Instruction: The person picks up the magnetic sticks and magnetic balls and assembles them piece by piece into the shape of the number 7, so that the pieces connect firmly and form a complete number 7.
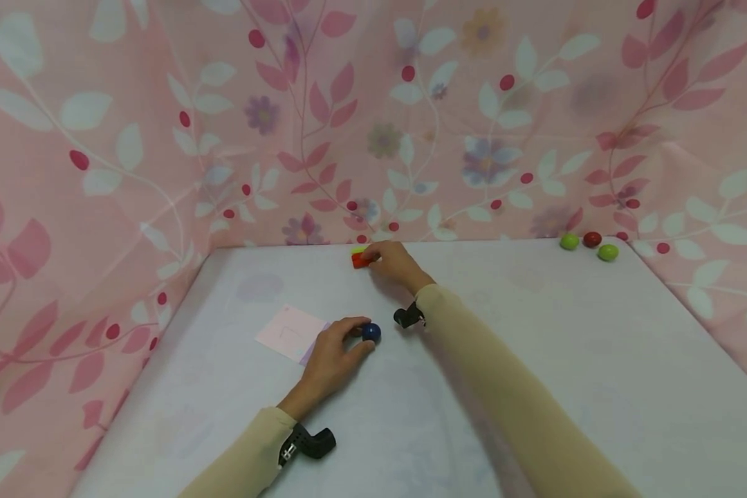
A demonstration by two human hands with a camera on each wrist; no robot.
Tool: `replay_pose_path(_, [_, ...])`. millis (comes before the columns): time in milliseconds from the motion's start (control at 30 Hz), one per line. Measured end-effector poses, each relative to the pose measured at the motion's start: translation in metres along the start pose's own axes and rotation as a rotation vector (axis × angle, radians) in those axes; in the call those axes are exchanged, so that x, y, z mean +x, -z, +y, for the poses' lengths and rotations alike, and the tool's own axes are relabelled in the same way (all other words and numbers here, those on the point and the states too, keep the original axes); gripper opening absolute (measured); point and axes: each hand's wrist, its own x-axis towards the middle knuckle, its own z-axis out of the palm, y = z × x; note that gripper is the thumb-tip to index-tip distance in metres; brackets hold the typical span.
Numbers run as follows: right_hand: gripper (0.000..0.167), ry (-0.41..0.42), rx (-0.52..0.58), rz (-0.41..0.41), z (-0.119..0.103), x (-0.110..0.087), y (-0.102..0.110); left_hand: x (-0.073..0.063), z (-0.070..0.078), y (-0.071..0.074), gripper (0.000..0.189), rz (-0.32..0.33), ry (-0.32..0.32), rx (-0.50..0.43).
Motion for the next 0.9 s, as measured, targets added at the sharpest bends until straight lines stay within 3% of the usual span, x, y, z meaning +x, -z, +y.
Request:
replay_pose_path(167, [0.029, 0.024, -0.191, -0.082, -0.007, 0.003, 0.000, 0.002, -0.001, -0.001, 0.039, 0.007, -0.011, 0.012])
replay_pose_path(333, [0.033, 0.033, -0.361, -0.095, -0.007, 0.006, -0.007, 0.003, -0.001, -0.001, 0.039, 0.012, -0.005, 0.031])
replay_pose_path(633, [0.035, 0.001, -0.362, -0.043, -0.006, 0.002, -0.011, 0.001, -0.004, -0.001, 0.039, 0.003, -0.013, 0.030])
replay_pose_path(900, [0.013, 0.003, -0.245, -0.015, -0.007, 0.000, -0.011, 0.001, -0.003, -0.001, 0.039, 0.005, -0.021, 0.019])
